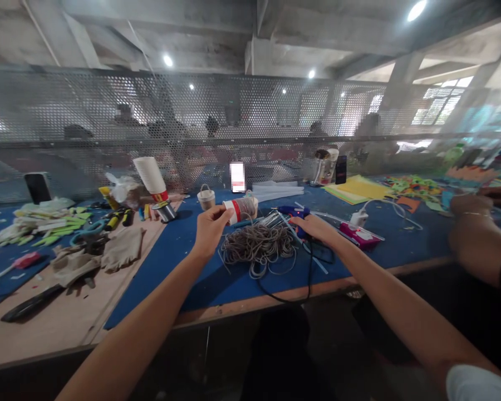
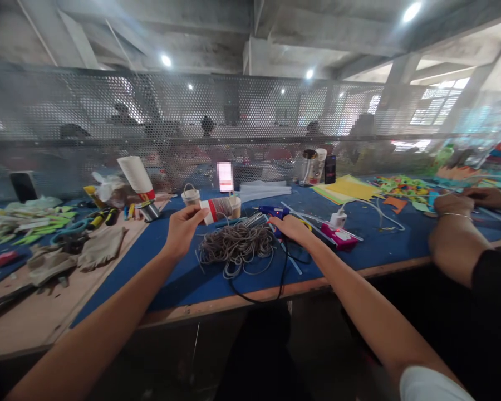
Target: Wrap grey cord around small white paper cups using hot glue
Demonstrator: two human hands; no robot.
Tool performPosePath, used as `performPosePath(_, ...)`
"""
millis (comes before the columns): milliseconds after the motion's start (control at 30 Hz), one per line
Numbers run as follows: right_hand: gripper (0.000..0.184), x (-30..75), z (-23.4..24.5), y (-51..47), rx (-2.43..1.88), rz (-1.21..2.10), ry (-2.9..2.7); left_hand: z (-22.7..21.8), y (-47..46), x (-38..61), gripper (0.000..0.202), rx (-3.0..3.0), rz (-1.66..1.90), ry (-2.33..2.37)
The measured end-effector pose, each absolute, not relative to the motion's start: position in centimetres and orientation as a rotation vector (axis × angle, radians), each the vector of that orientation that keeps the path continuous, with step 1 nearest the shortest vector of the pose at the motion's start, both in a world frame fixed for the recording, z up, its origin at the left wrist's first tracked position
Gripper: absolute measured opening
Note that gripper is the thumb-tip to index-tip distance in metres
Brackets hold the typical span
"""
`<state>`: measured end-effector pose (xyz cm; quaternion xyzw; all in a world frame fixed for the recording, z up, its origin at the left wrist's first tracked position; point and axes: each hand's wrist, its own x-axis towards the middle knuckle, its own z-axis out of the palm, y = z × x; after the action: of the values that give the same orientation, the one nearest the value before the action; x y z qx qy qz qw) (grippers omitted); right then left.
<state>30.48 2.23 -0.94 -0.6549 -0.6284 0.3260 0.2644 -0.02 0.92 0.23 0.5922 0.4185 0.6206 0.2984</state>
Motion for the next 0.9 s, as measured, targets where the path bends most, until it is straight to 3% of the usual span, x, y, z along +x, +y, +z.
performPosePath(367,0.067,30.2,0.3,1.9,-2.211,0.236,-2.169,0.2,0.6,0.0,0.024,1.687,1.612,1.150)
performPosePath(567,0.047,28.1,1.8,0.4,-2.002,-0.118,-1.961,0.7,0.0,0.3,0.024,1.692,1.608,1.175)
performPosePath(600,0.040,27.3,1.9,0.2,-1.836,-0.029,-1.944,0.8,-0.1,0.4,0.024,1.687,1.609,1.174)
performPosePath(667,0.031,25.2,2.1,-0.1,-1.483,0.466,-1.956,0.8,-0.2,0.4,0.024,1.674,1.617,1.161)
performPosePath(767,0.040,22.0,2.0,-0.2,-1.096,1.241,-1.762,0.8,-0.3,0.4,0.023,1.668,1.647,1.166)
performPosePath(900,0.033,19.9,1.9,0.1,-0.966,1.601,-1.610,0.9,-0.2,0.3,0.023,1.682,1.668,1.189)
